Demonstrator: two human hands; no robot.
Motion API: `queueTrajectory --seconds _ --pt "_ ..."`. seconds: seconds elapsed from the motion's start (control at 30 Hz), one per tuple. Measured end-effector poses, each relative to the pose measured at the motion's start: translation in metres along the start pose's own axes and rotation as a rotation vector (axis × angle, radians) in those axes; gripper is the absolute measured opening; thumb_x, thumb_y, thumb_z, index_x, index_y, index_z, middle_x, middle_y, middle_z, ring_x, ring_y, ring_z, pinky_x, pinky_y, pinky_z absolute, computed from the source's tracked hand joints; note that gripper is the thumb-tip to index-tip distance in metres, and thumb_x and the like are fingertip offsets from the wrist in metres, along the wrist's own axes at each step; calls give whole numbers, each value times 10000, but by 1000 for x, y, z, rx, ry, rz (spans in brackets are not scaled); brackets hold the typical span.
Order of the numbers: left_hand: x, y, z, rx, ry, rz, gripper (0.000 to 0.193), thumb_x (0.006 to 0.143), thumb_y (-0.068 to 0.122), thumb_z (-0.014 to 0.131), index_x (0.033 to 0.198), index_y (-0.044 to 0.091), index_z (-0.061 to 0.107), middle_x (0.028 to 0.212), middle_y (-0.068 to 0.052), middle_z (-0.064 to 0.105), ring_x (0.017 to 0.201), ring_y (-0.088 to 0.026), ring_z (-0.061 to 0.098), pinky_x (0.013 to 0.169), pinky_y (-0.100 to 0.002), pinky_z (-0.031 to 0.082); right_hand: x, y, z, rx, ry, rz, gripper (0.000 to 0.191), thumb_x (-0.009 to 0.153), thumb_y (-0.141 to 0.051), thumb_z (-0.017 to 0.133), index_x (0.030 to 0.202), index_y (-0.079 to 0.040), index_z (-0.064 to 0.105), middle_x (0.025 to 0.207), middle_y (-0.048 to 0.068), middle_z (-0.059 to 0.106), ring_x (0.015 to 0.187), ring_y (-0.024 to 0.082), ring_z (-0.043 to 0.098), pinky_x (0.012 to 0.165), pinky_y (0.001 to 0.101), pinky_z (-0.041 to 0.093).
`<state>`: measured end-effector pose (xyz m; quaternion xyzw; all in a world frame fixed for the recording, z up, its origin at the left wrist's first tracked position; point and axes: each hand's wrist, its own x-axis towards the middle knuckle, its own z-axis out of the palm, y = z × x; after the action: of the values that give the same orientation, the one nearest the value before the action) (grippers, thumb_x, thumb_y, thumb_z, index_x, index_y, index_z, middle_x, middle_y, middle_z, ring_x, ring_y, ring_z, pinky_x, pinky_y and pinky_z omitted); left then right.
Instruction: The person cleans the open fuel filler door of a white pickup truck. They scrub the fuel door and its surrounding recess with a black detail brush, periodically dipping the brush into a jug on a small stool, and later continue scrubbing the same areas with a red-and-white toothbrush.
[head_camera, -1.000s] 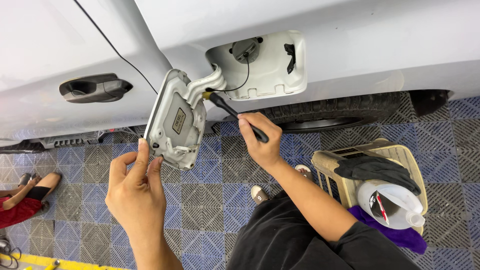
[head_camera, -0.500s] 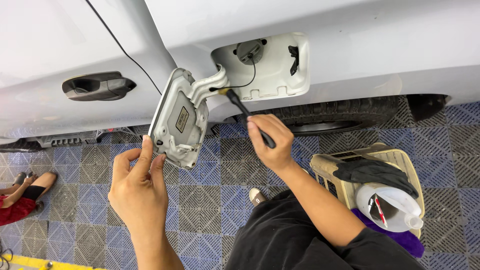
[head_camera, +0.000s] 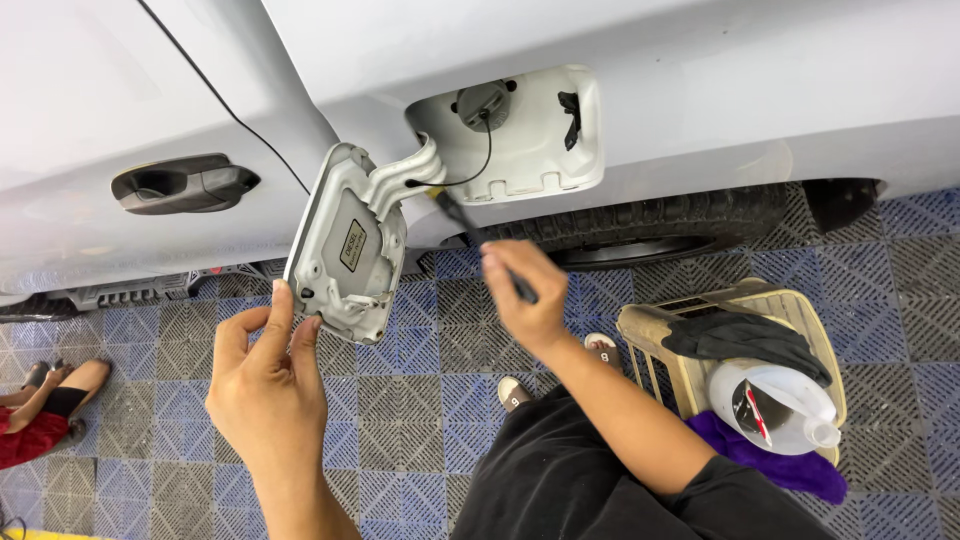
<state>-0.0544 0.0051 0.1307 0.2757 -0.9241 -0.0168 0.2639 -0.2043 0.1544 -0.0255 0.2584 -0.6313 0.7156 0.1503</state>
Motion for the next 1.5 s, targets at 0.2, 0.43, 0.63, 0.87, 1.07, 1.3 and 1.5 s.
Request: queueTrajectory --seconds 0.2,0.43,0.63,0.87,1.07,1.3,1.5 --pt "-1 -4 2 26 19 23 346 956 189 819 1297 154 766 1074 -26 684 655 -136 607 601 -300 489 13 13 -6 -53 41 64 112 979 -15 680 1065 52 707 997 150 740 870 242 725 775 328 574" --pt "0 -2 1 40 18 36 348 950 185 829 1290 145 769 1068 -34 683 645 -139 604 590 -304 477 -5 -7 13 -28 -74 -62 115 962 -40 695 1052 29 713 1008 156 739 915 264 730 817 348 590" --pt "-2 -1 0 -26 2 17 376 945 146 843 1313 139 764 1050 -40 670 649 -135 568 606 -291 471 -9 7 26 143 -87 104 142 989 -75 691 1070 36 728 1018 142 757 920 222 738 821 346 590" --pt "-3 -1 2 -43 23 21 385 957 135 842 1333 142 761 1054 -43 670 677 -127 574 622 -285 474 -22 30 22 535 -87 592 219 1001 -147 660 1090 39 735 945 114 763 787 133 727 702 272 609" --pt "-2 0 2 -27 14 15 386 954 139 844 1331 144 762 1055 -43 677 663 -128 569 611 -281 467 -9 42 19 588 -170 638 236 1019 -140 666 1067 79 740 898 130 740 718 135 666 645 273 553" --pt "-5 -1 1 9 10 22 365 967 148 844 1323 139 764 1039 -36 676 679 -118 578 623 -275 476 -16 48 11 628 -95 667 233 1030 -130 621 1070 76 724 867 140 740 717 146 667 665 285 557" --pt "-6 -4 3 14 8 22 359 970 146 857 1316 139 762 1037 -44 675 694 -123 585 635 -282 476 -35 53 6 733 -108 767 244 1012 -128 605 1058 83 719 880 146 741 735 168 682 674 305 566"
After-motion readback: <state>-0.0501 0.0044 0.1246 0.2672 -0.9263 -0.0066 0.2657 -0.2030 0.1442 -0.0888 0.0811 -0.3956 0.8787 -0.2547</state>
